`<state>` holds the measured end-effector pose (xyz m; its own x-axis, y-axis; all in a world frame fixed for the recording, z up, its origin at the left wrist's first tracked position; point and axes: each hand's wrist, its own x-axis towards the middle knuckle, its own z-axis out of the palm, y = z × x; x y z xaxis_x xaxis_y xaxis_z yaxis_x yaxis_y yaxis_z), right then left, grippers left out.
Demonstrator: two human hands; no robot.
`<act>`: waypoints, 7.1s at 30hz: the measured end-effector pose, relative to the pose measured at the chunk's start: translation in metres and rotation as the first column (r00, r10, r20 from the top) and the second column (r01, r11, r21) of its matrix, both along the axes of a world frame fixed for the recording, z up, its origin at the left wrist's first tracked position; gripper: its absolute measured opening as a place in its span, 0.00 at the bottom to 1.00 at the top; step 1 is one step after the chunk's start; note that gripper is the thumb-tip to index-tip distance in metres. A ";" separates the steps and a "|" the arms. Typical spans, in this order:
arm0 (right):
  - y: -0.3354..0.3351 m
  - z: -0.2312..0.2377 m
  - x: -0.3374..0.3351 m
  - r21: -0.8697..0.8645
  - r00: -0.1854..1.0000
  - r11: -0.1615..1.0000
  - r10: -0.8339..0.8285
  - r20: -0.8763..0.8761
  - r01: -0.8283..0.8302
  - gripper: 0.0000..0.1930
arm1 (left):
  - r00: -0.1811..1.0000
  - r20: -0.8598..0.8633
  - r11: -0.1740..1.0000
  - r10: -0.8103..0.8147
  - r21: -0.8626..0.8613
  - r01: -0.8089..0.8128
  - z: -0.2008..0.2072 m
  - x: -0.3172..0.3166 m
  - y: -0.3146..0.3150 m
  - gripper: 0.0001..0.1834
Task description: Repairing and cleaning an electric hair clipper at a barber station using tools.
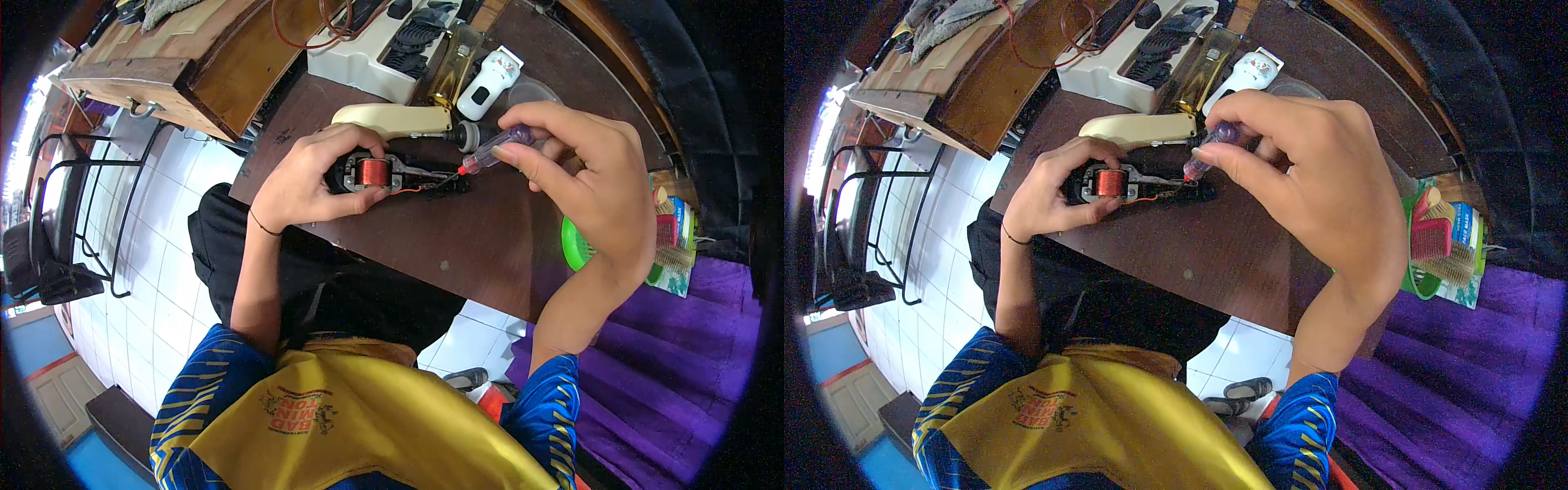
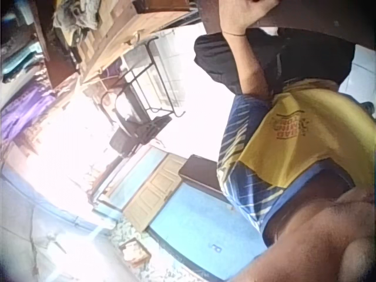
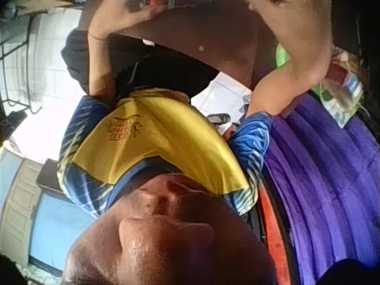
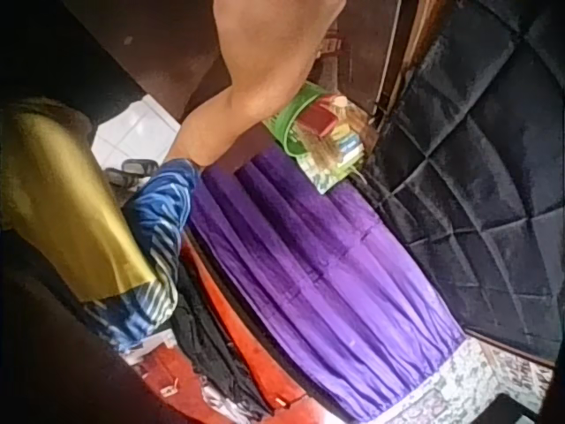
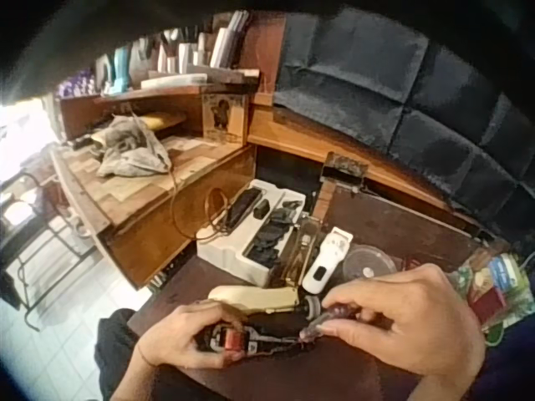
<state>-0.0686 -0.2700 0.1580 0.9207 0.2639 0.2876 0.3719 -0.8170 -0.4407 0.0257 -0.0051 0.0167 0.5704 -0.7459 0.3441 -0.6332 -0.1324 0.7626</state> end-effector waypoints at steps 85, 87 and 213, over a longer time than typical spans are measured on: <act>0.002 -0.002 0.000 -0.007 1.000 1.000 0.001 0.000 -0.001 0.11 | 0.999 0.035 0.999 0.029 -0.036 -0.028 0.000 -0.002 -0.003 0.19; 0.002 0.000 -0.001 -0.005 1.000 1.000 -0.007 -0.006 0.007 0.11 | 0.999 0.032 0.999 0.030 -0.036 -0.029 0.000 -0.002 -0.002 0.18; 0.025 0.008 -0.007 0.532 1.000 0.846 -0.026 0.003 0.021 0.14 | 0.953 -0.294 0.562 0.076 -0.777 -0.285 -0.011 -0.021 -0.017 0.10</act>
<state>-0.0760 -0.2454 0.1657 0.9211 0.0461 0.3867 0.3620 -0.4669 -0.8068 0.0049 -0.0218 0.0055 0.7922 -0.0924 0.6032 -0.4845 0.5058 0.7138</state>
